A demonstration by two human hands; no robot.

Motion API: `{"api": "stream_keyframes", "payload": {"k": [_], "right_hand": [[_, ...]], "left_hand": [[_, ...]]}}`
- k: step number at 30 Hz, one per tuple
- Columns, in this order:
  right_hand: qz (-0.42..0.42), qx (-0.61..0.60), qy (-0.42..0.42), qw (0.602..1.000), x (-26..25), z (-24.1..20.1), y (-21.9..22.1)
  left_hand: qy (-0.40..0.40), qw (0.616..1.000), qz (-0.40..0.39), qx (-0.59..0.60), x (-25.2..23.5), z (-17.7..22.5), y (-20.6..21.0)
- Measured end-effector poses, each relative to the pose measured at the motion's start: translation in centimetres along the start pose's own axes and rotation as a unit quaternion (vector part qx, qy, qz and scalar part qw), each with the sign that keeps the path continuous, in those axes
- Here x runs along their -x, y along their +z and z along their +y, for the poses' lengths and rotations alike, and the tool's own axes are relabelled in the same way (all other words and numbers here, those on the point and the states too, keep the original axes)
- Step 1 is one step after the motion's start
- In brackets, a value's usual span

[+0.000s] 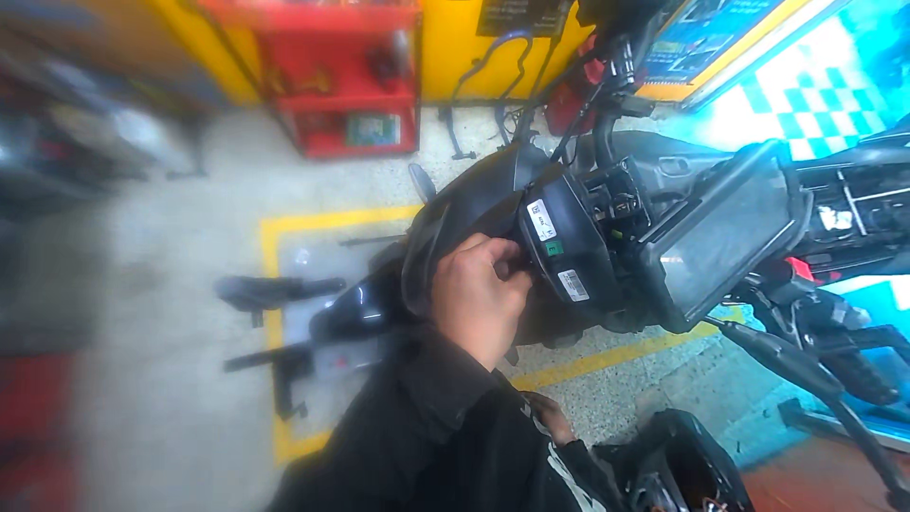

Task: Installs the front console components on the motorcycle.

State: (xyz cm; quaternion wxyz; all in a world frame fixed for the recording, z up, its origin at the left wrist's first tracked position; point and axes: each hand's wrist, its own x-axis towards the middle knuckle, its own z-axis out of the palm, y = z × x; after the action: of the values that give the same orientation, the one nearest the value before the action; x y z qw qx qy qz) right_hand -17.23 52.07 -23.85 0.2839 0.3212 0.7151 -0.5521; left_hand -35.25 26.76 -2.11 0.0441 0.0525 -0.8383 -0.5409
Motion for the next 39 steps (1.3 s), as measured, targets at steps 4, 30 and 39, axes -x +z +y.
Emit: {"api": "stream_keyframes", "payload": {"k": [4,30,39], "right_hand": [[0.014,0.01,0.0,1.0,-0.3,1.8,0.0],[0.066,0.07,0.147,0.984,2.5,-2.8,1.9],[0.088,0.11,0.17,0.975,4.9,-9.7,3.7]], "left_hand": [[-0.019,1.0,-0.012,0.004,-0.1,0.3,0.1],[0.011,0.998,-0.033,0.054,0.7,-0.4,-0.5],[0.016,0.999,0.0,0.037,0.7,-0.4,0.0]]}}
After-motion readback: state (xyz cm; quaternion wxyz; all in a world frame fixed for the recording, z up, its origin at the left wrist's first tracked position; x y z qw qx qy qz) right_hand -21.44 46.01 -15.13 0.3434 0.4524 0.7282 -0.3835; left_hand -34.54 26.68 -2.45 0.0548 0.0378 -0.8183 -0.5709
